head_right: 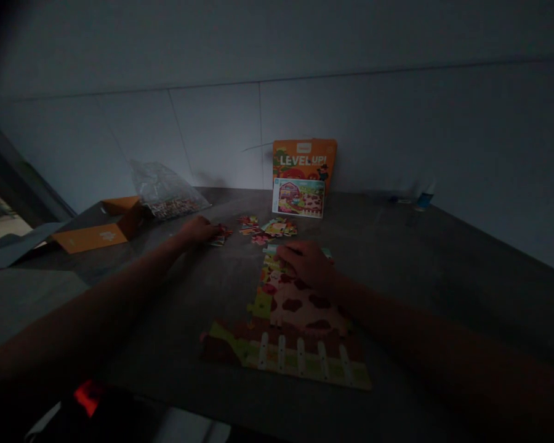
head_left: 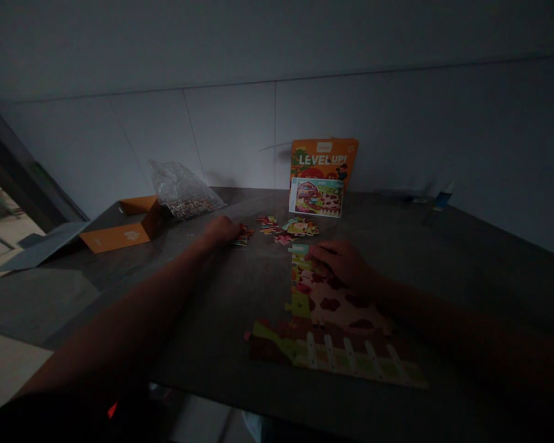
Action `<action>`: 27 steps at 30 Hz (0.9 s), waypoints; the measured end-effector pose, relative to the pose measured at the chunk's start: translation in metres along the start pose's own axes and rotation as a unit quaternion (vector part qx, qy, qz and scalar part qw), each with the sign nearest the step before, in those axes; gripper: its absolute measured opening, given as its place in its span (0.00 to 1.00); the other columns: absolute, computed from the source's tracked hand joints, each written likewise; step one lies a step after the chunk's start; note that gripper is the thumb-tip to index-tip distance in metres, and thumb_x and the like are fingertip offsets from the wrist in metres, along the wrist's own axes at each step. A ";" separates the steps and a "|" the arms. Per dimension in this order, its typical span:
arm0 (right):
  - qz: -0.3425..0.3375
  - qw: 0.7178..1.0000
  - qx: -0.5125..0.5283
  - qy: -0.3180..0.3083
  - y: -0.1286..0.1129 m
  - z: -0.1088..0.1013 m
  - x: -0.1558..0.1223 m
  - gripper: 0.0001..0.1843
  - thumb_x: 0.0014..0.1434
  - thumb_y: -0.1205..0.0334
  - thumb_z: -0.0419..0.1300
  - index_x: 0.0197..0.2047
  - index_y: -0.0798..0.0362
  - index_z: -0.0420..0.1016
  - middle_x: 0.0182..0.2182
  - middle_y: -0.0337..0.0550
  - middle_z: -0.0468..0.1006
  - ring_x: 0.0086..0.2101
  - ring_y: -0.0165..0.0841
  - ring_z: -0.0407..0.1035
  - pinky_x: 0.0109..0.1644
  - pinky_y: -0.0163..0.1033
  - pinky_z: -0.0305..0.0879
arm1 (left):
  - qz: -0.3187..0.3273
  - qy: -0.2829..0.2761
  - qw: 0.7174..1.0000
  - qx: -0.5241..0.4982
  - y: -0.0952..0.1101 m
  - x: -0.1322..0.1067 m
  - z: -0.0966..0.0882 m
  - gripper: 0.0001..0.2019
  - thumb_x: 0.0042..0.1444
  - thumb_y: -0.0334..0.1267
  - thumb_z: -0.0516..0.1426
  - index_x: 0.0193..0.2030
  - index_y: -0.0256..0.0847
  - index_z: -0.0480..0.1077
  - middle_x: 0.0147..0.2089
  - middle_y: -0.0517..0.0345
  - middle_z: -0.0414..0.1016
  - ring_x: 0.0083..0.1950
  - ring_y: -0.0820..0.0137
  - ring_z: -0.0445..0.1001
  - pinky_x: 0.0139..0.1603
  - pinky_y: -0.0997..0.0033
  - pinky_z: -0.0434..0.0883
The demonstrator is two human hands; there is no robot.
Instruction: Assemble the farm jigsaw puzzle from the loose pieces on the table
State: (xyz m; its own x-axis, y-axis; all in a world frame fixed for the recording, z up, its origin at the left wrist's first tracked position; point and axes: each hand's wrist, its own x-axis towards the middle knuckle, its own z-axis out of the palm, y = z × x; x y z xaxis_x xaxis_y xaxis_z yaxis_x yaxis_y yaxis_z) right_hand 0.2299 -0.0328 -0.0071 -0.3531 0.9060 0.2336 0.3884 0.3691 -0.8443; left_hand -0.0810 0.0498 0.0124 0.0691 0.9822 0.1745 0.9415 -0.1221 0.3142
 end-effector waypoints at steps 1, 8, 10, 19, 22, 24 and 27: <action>-0.001 1.000 -0.005 0.000 -0.001 0.000 0.000 0.25 0.60 0.44 0.54 0.20 0.54 0.67 0.15 0.35 0.61 0.19 0.26 0.53 0.24 0.35 0.47 | -0.023 0.025 0.999 0.020 0.003 -0.002 0.001 0.20 0.52 0.52 0.60 0.38 0.33 0.77 0.36 0.38 0.78 0.48 0.48 0.76 0.46 0.59 0.70; -0.082 0.991 -0.084 -0.066 -0.003 0.004 0.000 0.18 0.61 0.51 0.55 0.30 0.54 0.79 0.24 0.39 0.73 0.27 0.30 0.63 0.31 0.35 0.54 | 0.202 0.054 0.976 0.068 0.057 -0.022 0.022 0.21 0.64 0.50 0.52 0.56 0.43 0.74 0.55 0.50 0.76 0.59 0.59 0.69 0.64 0.59 0.60; -0.084 0.989 -0.093 -0.076 -0.003 0.005 0.000 0.17 0.61 0.52 0.55 0.29 0.54 0.78 0.24 0.39 0.74 0.27 0.30 0.63 0.32 0.35 0.54 | 0.255 0.035 0.964 0.067 0.067 -0.024 0.030 0.22 0.63 0.53 0.53 0.56 0.45 0.74 0.55 0.50 0.76 0.60 0.57 0.68 0.65 0.56 0.58; -0.070 0.993 -0.078 -0.054 -0.010 0.004 -0.002 0.20 0.60 0.52 0.55 0.21 0.54 0.72 0.18 0.36 0.67 0.22 0.27 0.57 0.27 0.34 0.50 | 0.312 -0.002 0.950 0.006 0.066 -0.018 0.034 0.15 0.64 0.41 0.54 0.54 0.45 0.76 0.54 0.52 0.78 0.59 0.61 0.71 0.66 0.54 0.57; -0.064 0.993 -0.083 -0.054 -0.012 0.004 -0.002 0.19 0.59 0.52 0.55 0.22 0.54 0.73 0.18 0.37 0.67 0.22 0.28 0.58 0.27 0.34 0.50 | 0.356 -0.022 0.934 -0.017 0.065 -0.017 0.032 0.14 0.63 0.34 0.53 0.50 0.46 0.77 0.56 0.55 0.78 0.59 0.64 0.72 0.68 0.55 0.55; -0.059 0.993 -0.084 -0.050 -0.011 0.003 -0.002 0.19 0.59 0.52 0.56 0.23 0.54 0.74 0.18 0.37 0.68 0.23 0.28 0.58 0.27 0.35 0.50 | 0.354 -0.033 0.934 -0.017 0.065 -0.017 0.030 0.14 0.61 0.31 0.53 0.47 0.46 0.78 0.54 0.57 0.79 0.58 0.65 0.73 0.69 0.56 0.54; -0.061 0.993 -0.090 -0.044 -0.009 0.002 -0.002 0.19 0.60 0.52 0.56 0.24 0.55 0.76 0.19 0.37 0.68 0.23 0.28 0.59 0.29 0.35 0.52 | 0.320 -0.043 0.947 -0.006 0.065 -0.018 0.027 0.11 0.58 0.34 0.56 0.42 0.46 0.79 0.48 0.59 0.81 0.55 0.65 0.75 0.69 0.59 0.56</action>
State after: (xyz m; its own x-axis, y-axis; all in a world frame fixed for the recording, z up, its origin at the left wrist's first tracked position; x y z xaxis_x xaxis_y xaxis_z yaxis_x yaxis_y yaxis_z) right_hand 0.2254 -0.0382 -0.0013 -0.4766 0.8336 0.2793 0.4816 0.5133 -0.7104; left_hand -0.0125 0.0281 0.0039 0.6503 0.7150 0.2568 0.6946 -0.6965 0.1802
